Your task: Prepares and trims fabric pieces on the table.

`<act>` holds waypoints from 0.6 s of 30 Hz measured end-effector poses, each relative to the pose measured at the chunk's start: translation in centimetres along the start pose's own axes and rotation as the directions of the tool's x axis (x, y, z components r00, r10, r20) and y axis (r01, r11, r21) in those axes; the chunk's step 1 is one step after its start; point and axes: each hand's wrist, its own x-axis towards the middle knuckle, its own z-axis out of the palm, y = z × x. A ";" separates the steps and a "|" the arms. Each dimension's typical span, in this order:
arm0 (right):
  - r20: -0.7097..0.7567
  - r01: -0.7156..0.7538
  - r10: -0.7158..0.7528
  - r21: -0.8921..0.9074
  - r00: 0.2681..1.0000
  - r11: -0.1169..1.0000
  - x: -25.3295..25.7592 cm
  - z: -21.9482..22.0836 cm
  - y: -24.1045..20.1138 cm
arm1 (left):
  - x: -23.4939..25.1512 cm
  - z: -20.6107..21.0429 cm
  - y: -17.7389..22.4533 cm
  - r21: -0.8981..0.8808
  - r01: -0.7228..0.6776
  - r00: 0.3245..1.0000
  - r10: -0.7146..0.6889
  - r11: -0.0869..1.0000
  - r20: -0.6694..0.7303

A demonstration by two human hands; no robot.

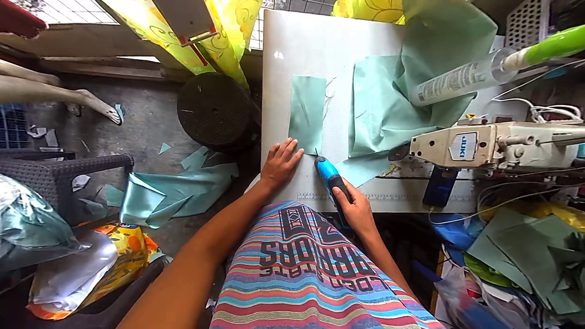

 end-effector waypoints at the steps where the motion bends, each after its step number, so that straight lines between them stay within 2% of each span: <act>1: -0.001 0.002 -0.002 -0.005 1.000 1.000 -0.1 0.0 0.0 | 0.0 0.0 0.0 -0.007 0.004 1.000 -0.004 1.000 0.004; 4: -0.008 0.016 -0.016 -0.016 1.000 1.000 -0.2 0.0 0.0 | 0.1 -0.3 0.2 -0.031 0.019 0.999 -0.018 0.999 0.035; 18: -0.007 0.010 -0.011 -0.038 1.000 0.999 -0.2 0.2 -0.2 | 0.1 -0.1 0.1 0.004 0.005 1.000 -0.005 1.000 0.014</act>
